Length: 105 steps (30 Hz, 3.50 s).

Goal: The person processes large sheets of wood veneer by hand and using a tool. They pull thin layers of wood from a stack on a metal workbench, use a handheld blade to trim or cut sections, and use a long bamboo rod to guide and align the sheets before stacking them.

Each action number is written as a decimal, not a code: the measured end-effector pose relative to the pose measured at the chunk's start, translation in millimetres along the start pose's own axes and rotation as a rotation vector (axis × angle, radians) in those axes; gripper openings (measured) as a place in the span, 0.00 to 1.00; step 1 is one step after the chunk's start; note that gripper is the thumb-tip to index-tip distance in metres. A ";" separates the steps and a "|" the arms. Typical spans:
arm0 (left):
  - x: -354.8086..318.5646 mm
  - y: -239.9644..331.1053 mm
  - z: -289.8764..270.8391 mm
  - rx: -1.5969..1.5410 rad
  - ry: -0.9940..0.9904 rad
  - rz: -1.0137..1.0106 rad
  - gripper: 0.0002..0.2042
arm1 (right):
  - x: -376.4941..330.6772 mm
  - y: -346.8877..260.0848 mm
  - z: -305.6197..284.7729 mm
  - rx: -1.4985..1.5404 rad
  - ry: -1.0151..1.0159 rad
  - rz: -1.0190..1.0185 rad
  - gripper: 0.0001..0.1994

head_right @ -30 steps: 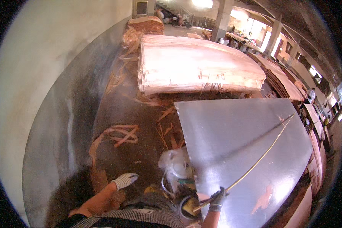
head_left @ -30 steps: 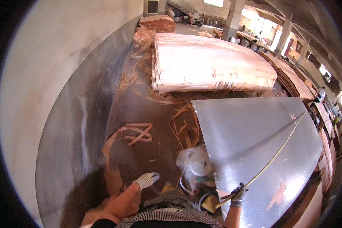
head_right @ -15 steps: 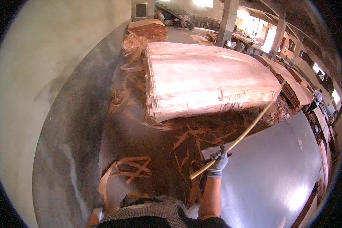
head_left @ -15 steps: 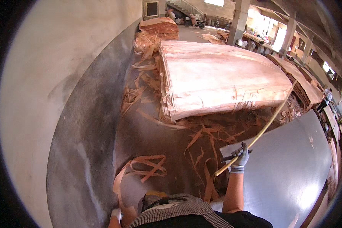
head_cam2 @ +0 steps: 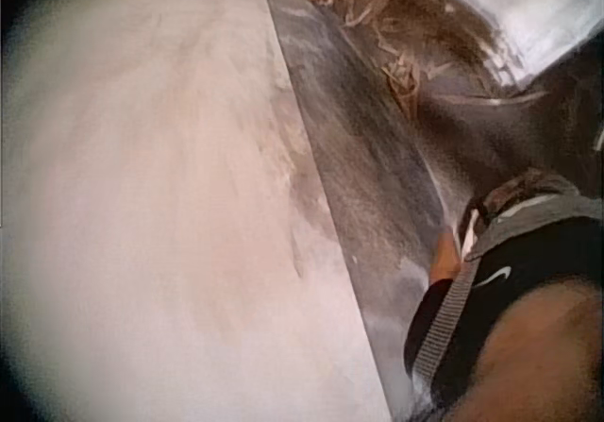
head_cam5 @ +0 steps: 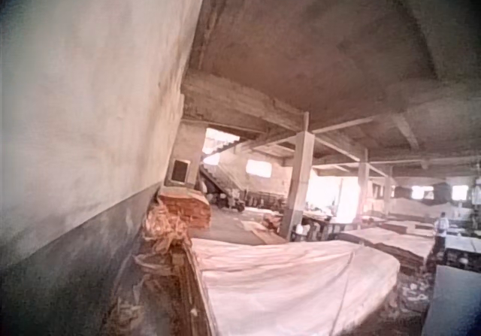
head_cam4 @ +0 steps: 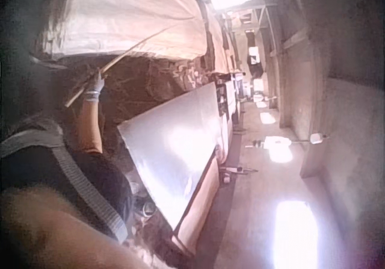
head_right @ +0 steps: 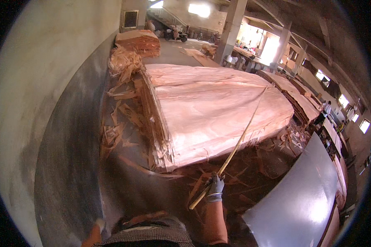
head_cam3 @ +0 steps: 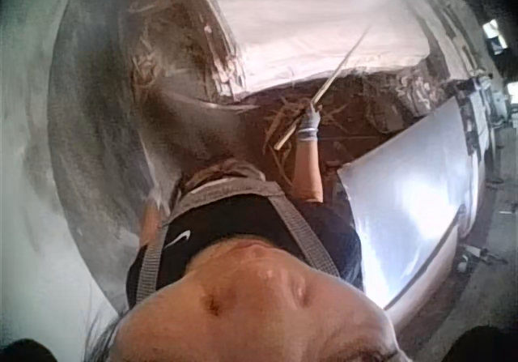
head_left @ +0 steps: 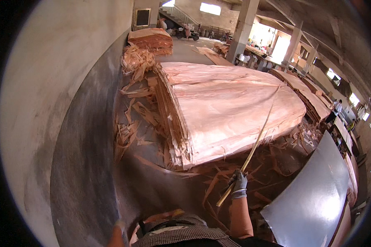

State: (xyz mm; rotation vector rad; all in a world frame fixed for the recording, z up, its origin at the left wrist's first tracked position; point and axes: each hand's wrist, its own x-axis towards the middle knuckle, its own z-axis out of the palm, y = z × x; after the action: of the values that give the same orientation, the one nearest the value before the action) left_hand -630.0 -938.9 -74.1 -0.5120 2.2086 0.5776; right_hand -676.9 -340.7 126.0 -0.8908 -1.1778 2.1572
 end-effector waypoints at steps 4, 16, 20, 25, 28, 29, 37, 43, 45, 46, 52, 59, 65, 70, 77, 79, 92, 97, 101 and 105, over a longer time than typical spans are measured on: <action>-6.0 189.7 -145.8 -0.292 0.179 0.332 0.21 | 27.3 21.4 63.4 -0.030 0.034 -0.077 0.07; 269.2 262.4 -272.3 0.066 0.224 0.751 0.18 | 174.9 106.3 369.6 0.129 -0.047 0.111 0.07; 342.1 260.7 -323.6 -0.903 -0.131 0.312 0.13 | 236.6 111.3 459.6 0.201 -0.113 0.086 0.08; 460.7 271.0 -378.5 -0.875 -0.144 0.111 0.11 | 286.2 126.1 522.4 0.161 -0.008 0.072 0.09; 444.5 423.5 -446.4 -0.219 -0.016 0.524 0.16 | 312.2 147.9 505.0 0.042 0.189 -0.007 0.08; 437.8 470.6 -472.2 -0.064 0.136 0.684 0.17 | 316.5 152.9 504.7 0.049 0.241 0.009 0.08; 468.8 818.7 -543.1 0.179 0.467 1.493 0.25 | 289.4 127.4 549.6 -0.169 0.542 -0.158 0.07; 475.2 935.3 -546.4 0.624 0.506 1.200 0.33 | 271.6 164.0 563.0 -0.234 0.683 -0.154 0.06; 514.9 951.9 -552.9 0.492 0.410 1.199 0.22 | 287.5 153.7 570.0 -0.305 0.699 -0.102 0.06; 558.8 957.8 -553.5 0.313 0.343 1.171 0.19 | 299.6 149.5 573.9 -0.257 0.669 -0.087 0.06; 539.1 1004.6 -629.2 -0.002 0.224 1.246 0.20 | 345.3 145.3 551.5 -0.292 0.693 0.010 0.07; 444.2 1100.6 -763.1 -0.373 0.315 1.420 0.17 | 374.5 160.4 540.7 -0.320 0.653 0.009 0.07; 347.5 1127.3 -797.1 -0.594 0.004 1.569 0.13 | 378.0 180.8 545.4 -0.363 0.734 -0.045 0.08; 370.4 1049.0 -706.0 0.302 -0.472 1.692 0.15 | 383.7 183.2 590.0 -0.348 0.787 0.030 0.07; 473.6 984.9 -678.4 0.790 -0.417 1.752 0.17 | 397.5 197.4 631.2 -0.376 0.813 0.066 0.07; 485.7 997.8 -695.5 0.446 -0.405 1.591 0.15 | 396.0 195.5 647.2 -0.389 0.836 0.056 0.07; 676.8 1071.6 -714.7 0.646 0.352 1.259 0.14 | 379.8 262.6 650.9 -0.684 0.927 -0.067 0.12; 650.6 1090.8 -741.3 0.202 0.358 1.337 0.13 | 358.5 270.1 671.2 -0.717 1.000 -0.086 0.10; 621.8 1108.7 -779.4 -0.070 0.299 1.320 0.16 | 357.8 257.2 688.2 -0.486 0.987 0.005 0.07; 640.7 1125.6 -823.5 -0.151 0.437 1.659 0.16 | 371.1 252.1 680.9 -0.311 0.890 -0.099 0.04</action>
State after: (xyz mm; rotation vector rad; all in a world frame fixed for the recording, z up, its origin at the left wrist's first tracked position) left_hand -2100.7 -586.6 187.7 1.4508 2.5843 1.5115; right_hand -1461.1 -558.0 73.5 -1.6444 -1.0343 1.2365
